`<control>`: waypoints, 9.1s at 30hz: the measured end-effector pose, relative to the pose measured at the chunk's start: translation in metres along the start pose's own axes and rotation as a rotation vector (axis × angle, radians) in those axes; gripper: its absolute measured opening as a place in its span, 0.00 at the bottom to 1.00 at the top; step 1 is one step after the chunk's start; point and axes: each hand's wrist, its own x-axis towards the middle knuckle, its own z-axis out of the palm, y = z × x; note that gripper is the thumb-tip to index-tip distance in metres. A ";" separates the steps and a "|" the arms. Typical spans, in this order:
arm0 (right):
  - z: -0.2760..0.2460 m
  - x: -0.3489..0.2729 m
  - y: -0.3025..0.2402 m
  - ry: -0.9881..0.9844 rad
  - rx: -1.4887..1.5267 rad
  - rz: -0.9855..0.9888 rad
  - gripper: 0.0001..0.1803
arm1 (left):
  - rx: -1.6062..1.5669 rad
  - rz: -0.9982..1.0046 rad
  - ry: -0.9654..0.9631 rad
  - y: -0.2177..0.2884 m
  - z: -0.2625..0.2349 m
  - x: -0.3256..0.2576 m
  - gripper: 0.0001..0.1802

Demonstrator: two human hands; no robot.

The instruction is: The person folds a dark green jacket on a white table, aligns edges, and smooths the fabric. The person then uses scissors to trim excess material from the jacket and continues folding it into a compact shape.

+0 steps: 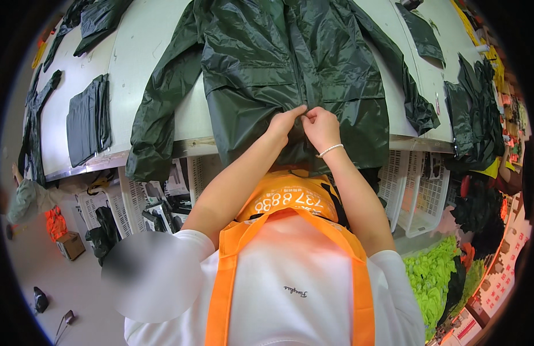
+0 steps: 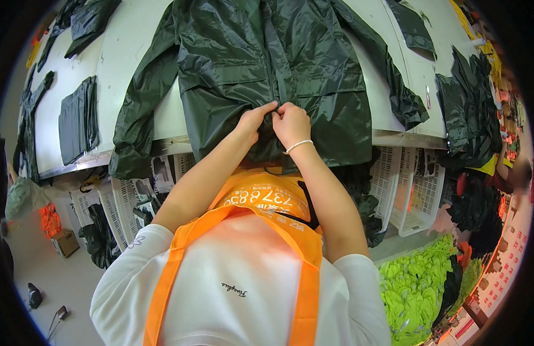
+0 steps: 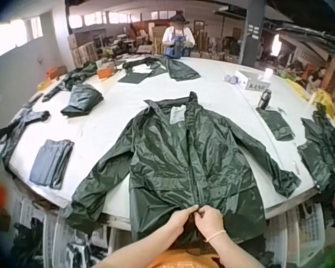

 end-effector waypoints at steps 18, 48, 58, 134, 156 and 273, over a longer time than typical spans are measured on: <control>-0.013 0.008 0.030 -0.530 0.855 0.841 0.11 | 0.752 0.223 0.040 -0.014 0.008 0.003 0.37; 0.001 -0.045 0.033 -0.306 1.360 0.851 0.05 | -0.023 -0.017 -0.161 -0.005 -0.046 -0.025 0.14; 0.009 -0.050 0.012 -0.273 1.313 0.774 0.05 | 0.122 0.117 -0.003 -0.016 -0.044 -0.028 0.19; -0.005 -0.038 0.001 -0.181 1.390 0.872 0.06 | 1.018 0.785 0.094 -0.059 -0.053 -0.004 0.23; -0.028 0.298 -0.063 -0.064 -0.605 -1.179 0.06 | 0.918 -0.482 0.012 -0.203 -0.072 -0.071 0.29; -0.008 0.320 0.084 0.284 -0.630 -0.227 0.31 | 1.819 1.034 0.818 0.284 -0.214 0.160 0.34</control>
